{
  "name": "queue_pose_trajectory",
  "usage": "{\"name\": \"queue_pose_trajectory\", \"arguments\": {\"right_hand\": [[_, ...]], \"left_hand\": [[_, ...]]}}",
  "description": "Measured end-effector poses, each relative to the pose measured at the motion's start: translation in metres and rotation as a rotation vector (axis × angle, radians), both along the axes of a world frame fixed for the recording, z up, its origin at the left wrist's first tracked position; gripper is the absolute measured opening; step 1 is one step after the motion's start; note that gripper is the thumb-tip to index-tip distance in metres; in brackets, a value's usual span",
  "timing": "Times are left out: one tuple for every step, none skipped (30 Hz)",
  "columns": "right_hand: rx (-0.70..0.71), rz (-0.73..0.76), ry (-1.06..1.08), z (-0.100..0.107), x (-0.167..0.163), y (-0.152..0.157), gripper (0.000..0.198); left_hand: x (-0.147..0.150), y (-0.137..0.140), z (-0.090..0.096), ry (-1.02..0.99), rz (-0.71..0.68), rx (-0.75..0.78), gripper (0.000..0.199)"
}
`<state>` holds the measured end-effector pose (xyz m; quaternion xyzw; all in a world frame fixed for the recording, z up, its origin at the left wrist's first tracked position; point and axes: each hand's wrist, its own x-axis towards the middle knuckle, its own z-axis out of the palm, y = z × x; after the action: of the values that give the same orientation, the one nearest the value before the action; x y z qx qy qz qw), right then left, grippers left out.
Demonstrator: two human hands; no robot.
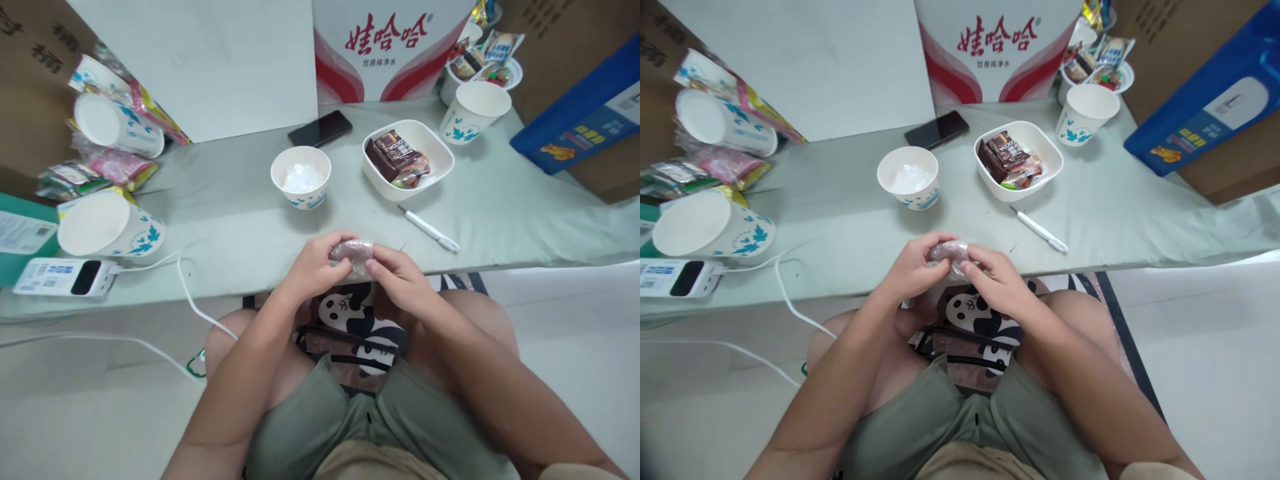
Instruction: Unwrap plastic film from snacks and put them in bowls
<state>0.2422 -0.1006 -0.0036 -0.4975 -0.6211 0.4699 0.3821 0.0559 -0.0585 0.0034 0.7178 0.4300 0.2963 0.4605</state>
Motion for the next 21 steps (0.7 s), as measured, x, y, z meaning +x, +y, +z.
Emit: {"name": "queue_pose_trajectory", "arguments": {"right_hand": [[0.038,-0.068,-0.029,-0.002,-0.002,0.000,0.023],[0.081,-0.140,-0.045,-0.004,-0.004,0.000,0.025],[0.123,-0.197,-0.050,-0.006,-0.007,0.001,0.032],[0.153,-0.217,-0.053,-0.008,-0.010,0.001,0.039],[0.166,-0.205,-0.063,-0.010,-0.013,0.001,0.041],[0.164,-0.173,-0.088,-0.011,-0.015,0.002,0.037],[0.157,-0.145,-0.124,-0.011,-0.018,0.002,0.028],[0.159,-0.137,-0.161,-0.011,-0.019,0.003,0.017],[0.179,-0.151,-0.195,-0.009,-0.020,0.005,0.010],[0.223,-0.182,-0.226,-0.006,-0.020,0.009,0.006],[0.289,-0.223,-0.257,-0.001,-0.020,0.014,0.005],[0.369,-0.263,-0.295,0.006,-0.020,0.021,0.006],[0.453,-0.297,-0.343,0.015,-0.021,0.030,0.008],[0.533,-0.316,-0.400,0.025,-0.023,0.042,0.009],[0.605,-0.319,-0.463,0.035,-0.028,0.055,0.010],[0.658,-0.293,-0.526,0.046,-0.034,0.071,0.010],[0.696,-0.244,-0.592,0.055,-0.042,0.088,0.010],[0.713,-0.181,-0.657,0.062,-0.051,0.106,0.011],[0.703,-0.090,-0.728,0.067,-0.061,0.125,0.014],[0.685,0.004,-0.799,0.069,-0.069,0.143,0.018],[0.654,0.109,-0.871,0.068,-0.077,0.161,0.019]], "left_hand": [[-0.002,0.002,0.000,-0.013,0.016,-0.023,0.031],[-0.004,0.003,0.000,-0.024,0.017,-0.054,0.029],[-0.006,0.005,0.000,-0.039,0.006,-0.086,0.027],[-0.007,0.006,0.001,-0.056,-0.012,-0.110,0.025],[-0.009,0.007,0.001,-0.074,-0.031,-0.119,0.023],[-0.011,0.008,0.002,-0.091,-0.048,-0.116,0.021],[-0.014,0.009,0.002,-0.113,-0.049,-0.100,0.020],[-0.016,0.010,0.003,-0.141,-0.031,-0.075,0.020],[-0.018,0.011,0.004,-0.175,0.004,-0.049,0.022],[-0.021,0.012,0.005,-0.216,0.055,-0.030,0.024],[-0.024,0.014,0.005,-0.257,0.121,-0.017,0.025],[-0.026,0.016,0.006,-0.290,0.200,-0.011,0.023],[-0.029,0.018,0.006,-0.308,0.285,-0.010,0.018],[-0.031,0.020,0.006,-0.312,0.363,-0.016,0.012],[-0.033,0.021,0.005,-0.310,0.432,-0.024,0.006],[-0.034,0.023,0.005,-0.303,0.481,-0.030,0.002],[-0.036,0.024,0.004,-0.292,0.509,-0.033,0.004],[-0.036,0.025,0.003,-0.279,0.514,-0.033,0.006],[-0.037,0.025,0.003,-0.265,0.507,-0.028,0.007],[-0.038,0.025,0.002,-0.247,0.493,-0.022,0.008],[-0.038,0.026,0.002,-0.229,0.483,-0.017,0.009]]}}
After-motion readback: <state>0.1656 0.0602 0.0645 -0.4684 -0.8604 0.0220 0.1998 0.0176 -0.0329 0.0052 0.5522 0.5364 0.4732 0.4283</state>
